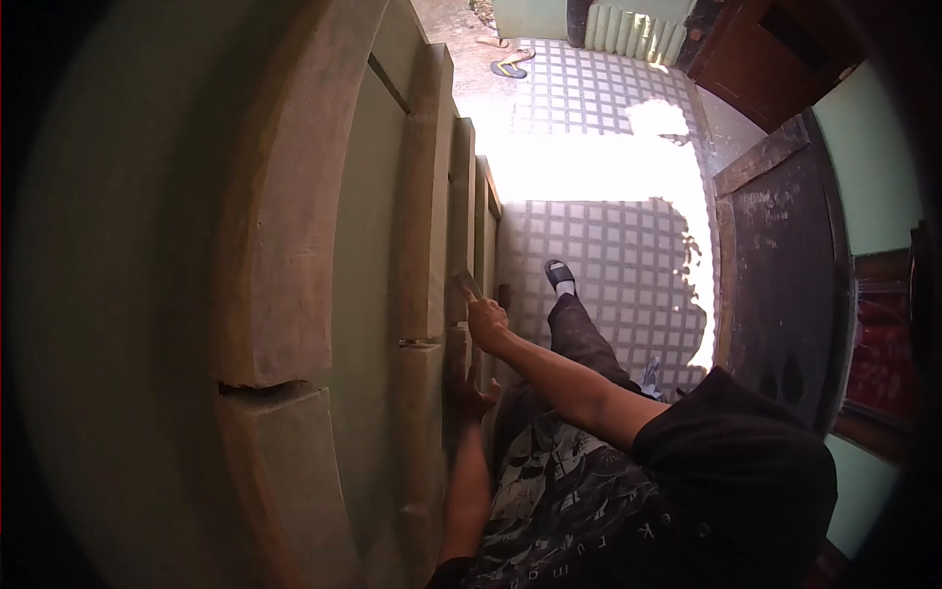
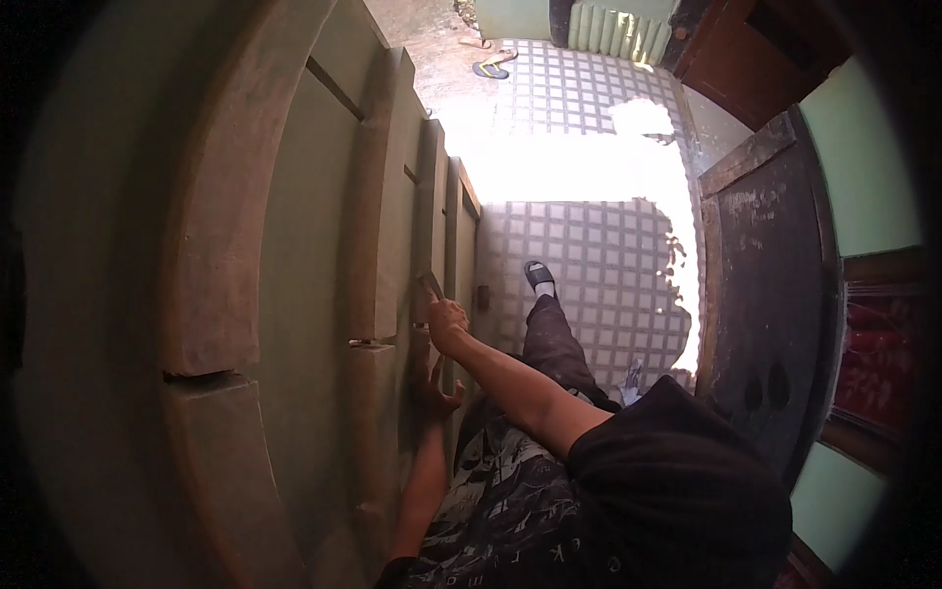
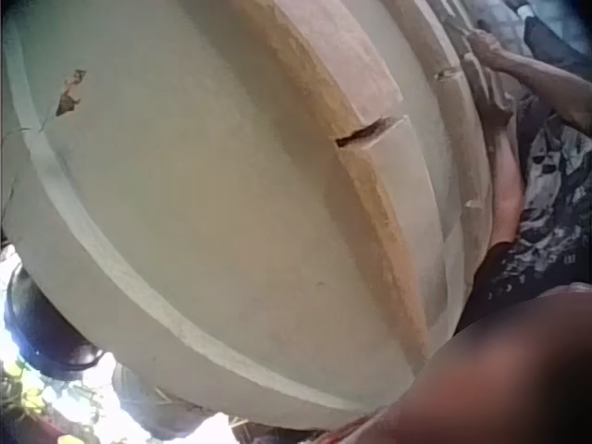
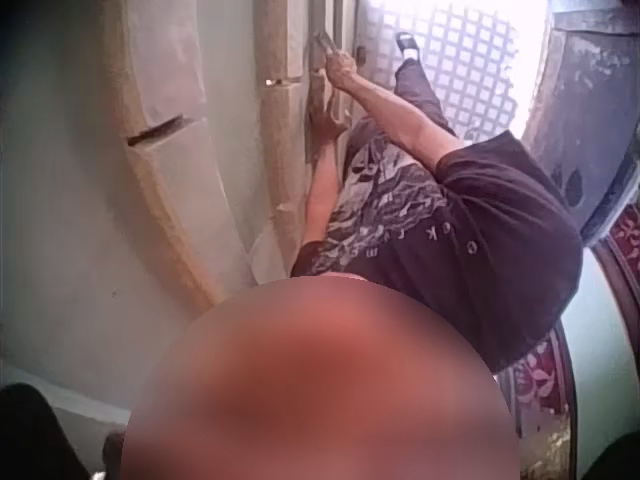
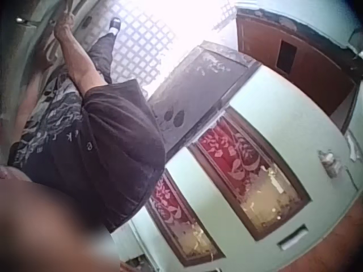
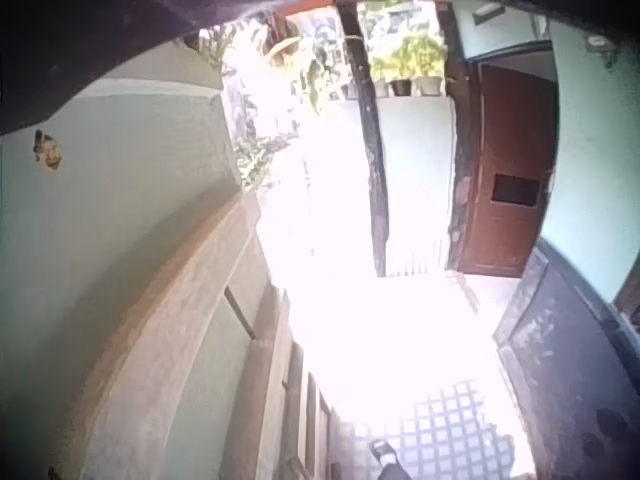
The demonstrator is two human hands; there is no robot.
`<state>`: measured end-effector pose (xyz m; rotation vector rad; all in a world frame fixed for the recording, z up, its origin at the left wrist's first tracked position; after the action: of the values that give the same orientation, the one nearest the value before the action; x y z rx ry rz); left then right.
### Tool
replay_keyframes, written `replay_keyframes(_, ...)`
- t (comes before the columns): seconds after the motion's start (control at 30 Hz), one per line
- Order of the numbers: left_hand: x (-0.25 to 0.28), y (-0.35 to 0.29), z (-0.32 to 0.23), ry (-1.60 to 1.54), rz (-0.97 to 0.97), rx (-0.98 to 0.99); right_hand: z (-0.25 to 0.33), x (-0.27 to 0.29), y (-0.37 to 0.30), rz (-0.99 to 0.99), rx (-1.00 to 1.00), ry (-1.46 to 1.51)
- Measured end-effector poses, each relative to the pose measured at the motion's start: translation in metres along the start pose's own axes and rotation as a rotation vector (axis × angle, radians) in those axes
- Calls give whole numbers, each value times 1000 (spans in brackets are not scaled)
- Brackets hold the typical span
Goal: Using a chisel and hammer to clear or carve a groove in a wooden beam.
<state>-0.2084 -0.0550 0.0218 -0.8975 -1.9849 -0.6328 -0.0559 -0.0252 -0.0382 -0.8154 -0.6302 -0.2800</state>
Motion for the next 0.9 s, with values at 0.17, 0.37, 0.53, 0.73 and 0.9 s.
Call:
replay_keyframes(0.17, 1, -1, -1, -17, 5, -2, 7, 17, 7, 14, 59, 13)
replay_keyframes(0.37, 5, -4, -3, -34, 8, -26, 12, -5, -17, 6, 250, 322)
replay_keyframes(0.53, 5, -11, -1, -40, 15, -18, -2, -27, -40, -309, 330, 703)
replay_keyframes(0.73, 4, -7, 3, -54, 5, -15, -27, -53, -1, -146, 7, 1316)
replay_keyframes(0.9, 0, -8, 6, -65, 9, -12, -30, -59, 9, -26, -176, 1457)
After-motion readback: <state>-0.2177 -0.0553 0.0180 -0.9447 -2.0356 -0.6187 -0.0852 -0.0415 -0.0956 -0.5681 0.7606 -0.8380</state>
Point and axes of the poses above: each hand's wrist, its own y-axis towards the middle knuckle, its own x-axis out of the back of the hand, z = x × y, the point moved 10 cm from there along y, towards the middle knuckle, and after that the axes turned 10 degrees about x, right-handed, at the moved point
